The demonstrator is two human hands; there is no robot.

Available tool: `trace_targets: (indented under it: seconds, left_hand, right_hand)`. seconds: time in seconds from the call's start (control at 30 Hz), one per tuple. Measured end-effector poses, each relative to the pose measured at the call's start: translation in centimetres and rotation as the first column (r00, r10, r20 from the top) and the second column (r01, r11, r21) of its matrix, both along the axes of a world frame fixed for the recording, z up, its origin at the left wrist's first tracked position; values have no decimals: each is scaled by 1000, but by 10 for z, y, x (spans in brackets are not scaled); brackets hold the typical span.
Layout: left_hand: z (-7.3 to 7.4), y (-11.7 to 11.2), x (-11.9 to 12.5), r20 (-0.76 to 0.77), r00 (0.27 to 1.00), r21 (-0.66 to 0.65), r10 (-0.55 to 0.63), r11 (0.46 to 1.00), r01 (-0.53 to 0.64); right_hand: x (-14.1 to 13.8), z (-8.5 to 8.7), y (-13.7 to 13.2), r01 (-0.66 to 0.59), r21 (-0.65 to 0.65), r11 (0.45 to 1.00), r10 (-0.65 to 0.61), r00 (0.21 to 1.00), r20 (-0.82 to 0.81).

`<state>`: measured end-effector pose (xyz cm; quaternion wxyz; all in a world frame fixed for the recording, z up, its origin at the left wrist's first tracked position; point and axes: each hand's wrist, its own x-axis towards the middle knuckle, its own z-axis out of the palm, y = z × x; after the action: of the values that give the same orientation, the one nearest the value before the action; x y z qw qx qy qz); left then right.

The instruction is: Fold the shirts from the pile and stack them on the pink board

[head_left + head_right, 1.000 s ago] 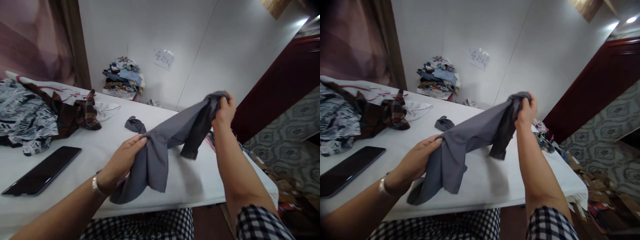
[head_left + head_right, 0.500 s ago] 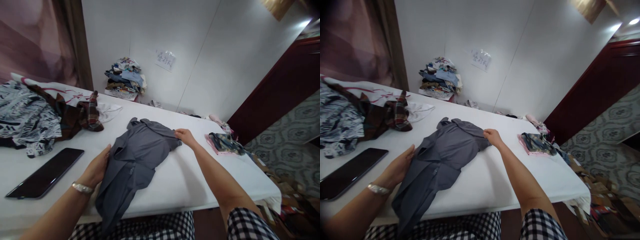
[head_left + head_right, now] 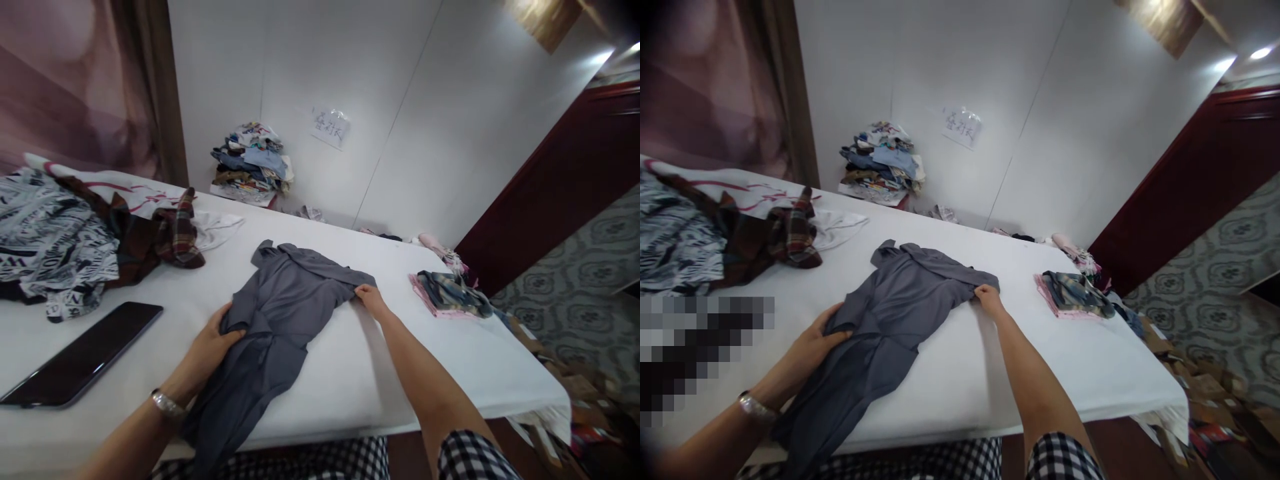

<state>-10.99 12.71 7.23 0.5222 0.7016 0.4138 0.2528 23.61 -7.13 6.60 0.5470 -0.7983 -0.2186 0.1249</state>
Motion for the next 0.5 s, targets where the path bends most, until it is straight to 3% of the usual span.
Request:
trace_targets:
  seconds: [0.07, 0.17, 0.3, 0.33, 0.37, 0.43, 0.5]
  left_hand:
    - [12, -3, -5, 83, 997, -134, -8, 991, 19]
    - [37, -8, -13, 212, 977, -343, -9, 936, 82]
    - [59, -12, -18, 277, 961, -435, -20, 889, 144]
    - [60, -12, -17, 274, 961, -426, -31, 892, 151]
    - [58, -12, -17, 264, 964, -413, -47, 897, 156]
    - [52, -11, -14, 220, 973, -392, -69, 907, 153]
    - [44, -11, -12, 165, 983, -374, -84, 917, 141]
  right_hand:
    - [-3, 13, -7, -8, 101, 995, 8, 1000, 4]
    - [-5, 39, -30, 19, 268, 963, -30, 999, 37]
    - [-7, 65, -75, 88, 541, 836, -144, 988, 61]
    - [-8, 67, -86, 97, 529, 843, -145, 988, 51]
    - [-10, 65, -96, 93, 450, 888, -122, 992, 35]
    - [-13, 58, -111, 48, 160, 986, -50, 999, 8]
    - [-15, 46, -118, 0, -112, 994, 7, 998, 62]
